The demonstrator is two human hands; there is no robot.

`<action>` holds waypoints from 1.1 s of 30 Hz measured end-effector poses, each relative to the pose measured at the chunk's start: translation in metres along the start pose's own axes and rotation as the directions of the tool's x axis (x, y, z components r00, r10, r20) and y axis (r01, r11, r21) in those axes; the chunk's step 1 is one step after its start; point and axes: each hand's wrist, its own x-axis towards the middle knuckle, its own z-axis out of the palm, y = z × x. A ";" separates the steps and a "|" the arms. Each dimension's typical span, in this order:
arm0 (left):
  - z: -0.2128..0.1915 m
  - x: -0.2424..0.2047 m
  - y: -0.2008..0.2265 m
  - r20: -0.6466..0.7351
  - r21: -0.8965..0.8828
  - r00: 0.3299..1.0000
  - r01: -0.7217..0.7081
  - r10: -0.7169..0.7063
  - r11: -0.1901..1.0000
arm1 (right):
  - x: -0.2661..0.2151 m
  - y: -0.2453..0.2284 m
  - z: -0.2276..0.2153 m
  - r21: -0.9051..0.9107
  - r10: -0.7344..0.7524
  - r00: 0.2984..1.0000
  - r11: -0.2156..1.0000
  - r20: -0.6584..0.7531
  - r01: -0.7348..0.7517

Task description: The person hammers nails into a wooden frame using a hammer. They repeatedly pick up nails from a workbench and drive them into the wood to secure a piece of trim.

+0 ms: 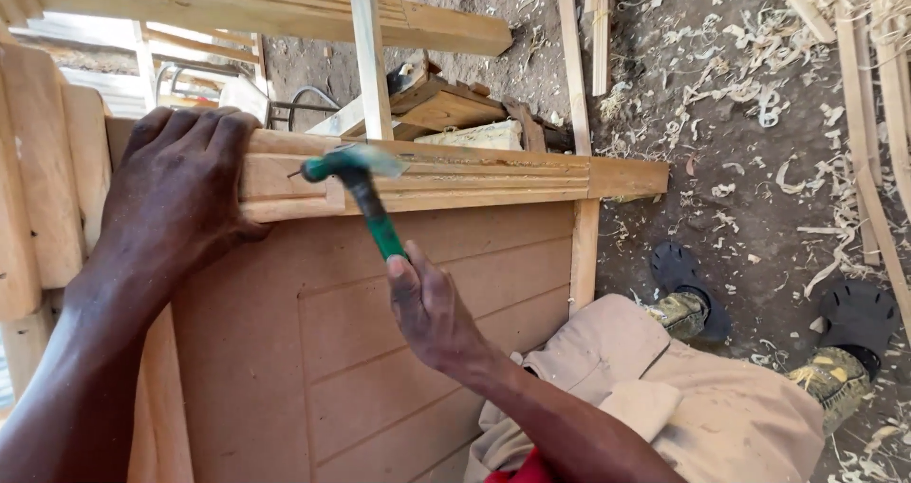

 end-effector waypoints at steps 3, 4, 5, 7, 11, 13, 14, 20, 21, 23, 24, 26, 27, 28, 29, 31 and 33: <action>0.004 0.000 -0.011 -0.066 0.077 0.997 -0.025 0.030 0.997 | 0.006 -0.009 -0.009 -0.023 -0.097 0.992 0.995 -0.084 0.095; 0.005 0.004 -0.004 -0.087 0.076 0.996 -0.028 0.035 0.997 | 0.000 -0.010 -0.014 -0.034 -0.110 0.989 0.994 -0.097 0.107; 0.003 0.003 -0.003 -0.020 0.031 1.000 0.002 -0.001 1.000 | -0.003 -0.013 -0.012 0.305 -0.174 0.965 0.925 -0.197 0.228; 0.001 0.000 -0.002 0.070 -0.022 0.997 0.046 -0.044 0.999 | -0.004 0.009 0.000 0.599 -0.179 0.941 0.733 -0.288 0.323; 0.010 -0.005 -0.014 -0.046 0.088 0.998 -0.032 0.036 0.996 | 0.004 0.010 0.002 0.192 -0.144 0.981 0.967 -0.132 0.168; 0.018 -0.005 -0.012 -0.073 0.142 0.997 -0.029 0.040 0.990 | -0.002 -0.005 -0.009 0.036 -0.061 0.998 0.998 0.016 0.061; 0.023 -0.003 -0.006 -0.062 0.084 0.998 -0.026 0.032 0.996 | -0.007 0.006 -0.010 0.348 0.007 0.999 0.938 -0.048 0.010; 0.007 -0.008 -0.002 -0.010 0.029 1.000 -0.013 0.014 0.999 | -0.005 -0.007 0.001 0.400 -0.244 0.944 0.860 -0.220 0.316; 0.003 -0.003 -0.001 -0.049 0.014 0.999 -0.021 0.022 1.000 | 0.002 -0.002 0.002 -0.031 -0.074 0.997 0.997 0.037 0.075; 0.009 -0.005 -0.009 -0.086 0.058 0.996 -0.034 0.038 0.998 | 0.004 -0.008 -0.012 -0.021 -0.090 0.995 0.996 0.036 0.090; 0.014 -0.006 -0.011 -0.109 0.098 0.993 -0.040 0.051 0.994 | 0.002 -0.011 -0.019 -0.007 -0.095 0.994 0.995 0.044 0.096; 0.011 0.004 -0.010 -0.094 0.075 0.995 -0.019 0.026 0.997 | 0.007 -0.012 -0.023 0.162 -0.164 0.982 0.971 -0.090 0.177; 0.010 -0.005 -0.004 -0.007 0.002 1.000 -0.004 0.004 1.000 | -0.006 -0.013 -0.022 0.332 -0.129 0.972 0.924 -0.197 0.190; 0.006 0.002 -0.010 -0.003 -0.001 1.000 0.002 -0.002 1.000 | 0.001 -0.023 -0.014 0.331 -0.126 0.974 0.925 -0.189 0.184; 0.007 -0.001 -0.007 -0.033 0.023 0.999 -0.009 0.009 1.000 | -0.001 -0.025 -0.007 0.546 -0.227 0.890 0.721 -0.394 0.426; 0.010 -0.003 -0.008 -0.074 0.061 0.997 -0.019 0.023 0.998 | 0.001 -0.020 0.004 0.640 -0.244 0.754 0.410 -0.610 0.650; 0.015 -0.006 -0.011 -0.032 0.020 0.999 -0.014 0.015 1.000 | 0.002 -0.009 0.012 0.078 -0.033 0.999 0.996 0.037 0.030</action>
